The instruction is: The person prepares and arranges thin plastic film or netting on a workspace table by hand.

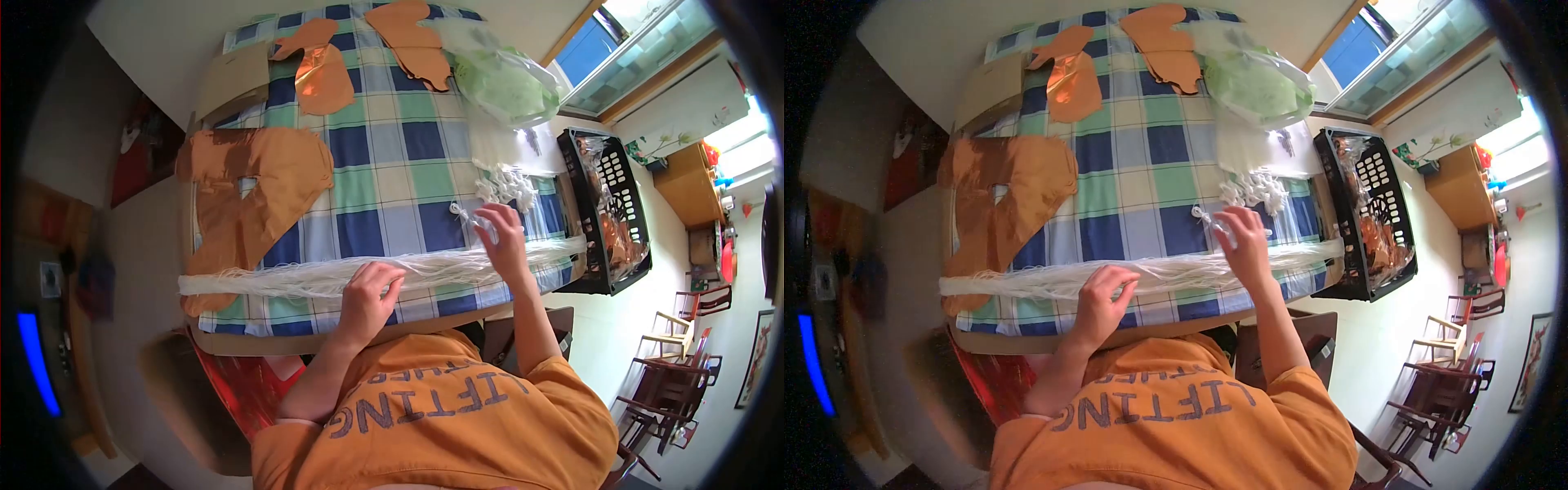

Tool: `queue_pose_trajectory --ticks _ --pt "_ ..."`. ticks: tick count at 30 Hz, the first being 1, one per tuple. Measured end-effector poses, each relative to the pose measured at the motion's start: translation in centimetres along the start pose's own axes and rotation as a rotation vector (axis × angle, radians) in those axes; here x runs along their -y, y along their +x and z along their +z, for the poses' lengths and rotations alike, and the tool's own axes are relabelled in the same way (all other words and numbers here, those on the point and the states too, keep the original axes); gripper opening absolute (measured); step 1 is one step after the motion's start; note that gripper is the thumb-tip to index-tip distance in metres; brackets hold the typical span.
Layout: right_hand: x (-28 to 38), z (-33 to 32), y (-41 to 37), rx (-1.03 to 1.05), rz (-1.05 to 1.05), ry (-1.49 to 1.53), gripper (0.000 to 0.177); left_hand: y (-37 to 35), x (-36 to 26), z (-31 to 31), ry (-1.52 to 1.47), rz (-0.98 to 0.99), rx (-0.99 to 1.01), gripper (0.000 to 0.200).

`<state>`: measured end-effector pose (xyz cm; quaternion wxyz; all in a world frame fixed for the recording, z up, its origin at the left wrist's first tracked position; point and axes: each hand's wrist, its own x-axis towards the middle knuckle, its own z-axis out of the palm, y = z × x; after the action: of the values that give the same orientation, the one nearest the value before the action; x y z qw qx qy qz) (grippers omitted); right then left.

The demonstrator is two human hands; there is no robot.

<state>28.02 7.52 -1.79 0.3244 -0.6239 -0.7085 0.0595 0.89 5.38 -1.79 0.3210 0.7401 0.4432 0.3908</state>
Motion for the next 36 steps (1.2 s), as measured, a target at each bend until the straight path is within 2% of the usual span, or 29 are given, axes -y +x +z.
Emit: queue_pose_trajectory --ticks 5,8,12,15,18,22,25,28,29,33,36 --pt "0.7 2.4 1.4 0.142 -0.347 -0.166 0.025 0.2 -0.2 0.4 -0.006 0.018 0.017 0.01" --pt "-1.6 2.4 1.5 0.279 -0.266 -0.056 0.021 0.1 -0.1 -0.1 0.008 0.006 -0.001 0.01" --pt "-4.3 0.1 0.8 0.296 -0.264 -0.058 0.013 -0.4 1.1 -0.8 0.062 -0.002 -0.031 0.01" --pt "-5.8 -1.4 0.6 0.218 -0.278 -0.144 0.015 -0.2 1.5 -0.4 0.107 0.015 -0.038 0.01" --pt "-7.7 -1.6 0.7 0.21 -0.187 -0.18 0.015 0.6 1.5 1.0 0.13 0.111 -0.038 0.009" --pt "-6.3 -2.3 0.9 0.091 -0.146 -0.127 0.014 1.5 1.2 2.7 0.113 0.181 -0.009 0.011" --pt "-4.2 -4.1 -0.1 0.181 -0.022 -0.141 0.016 2.6 2.2 2.7 0.205 0.089 -0.041 0.008" --pt "-4.1 -4.7 -0.6 0.401 0.243 -0.12 0.021 3.7 3.7 3.2 0.267 -0.019 0.03 0.006" --pt "-5.1 -4.0 -0.8 0.399 0.255 -0.124 0.026 4.2 3.8 3.7 0.275 -0.042 0.07 0.007" --pt "-7.2 -2.0 -0.8 0.128 0.247 -0.097 0.03 5.3 3.3 4.4 0.349 -0.109 0.243 0.01" --pt "-5.2 -2.6 -0.6 -0.054 0.067 -0.257 0.03 5.1 3.4 4.7 0.439 -0.064 0.26 0.01"
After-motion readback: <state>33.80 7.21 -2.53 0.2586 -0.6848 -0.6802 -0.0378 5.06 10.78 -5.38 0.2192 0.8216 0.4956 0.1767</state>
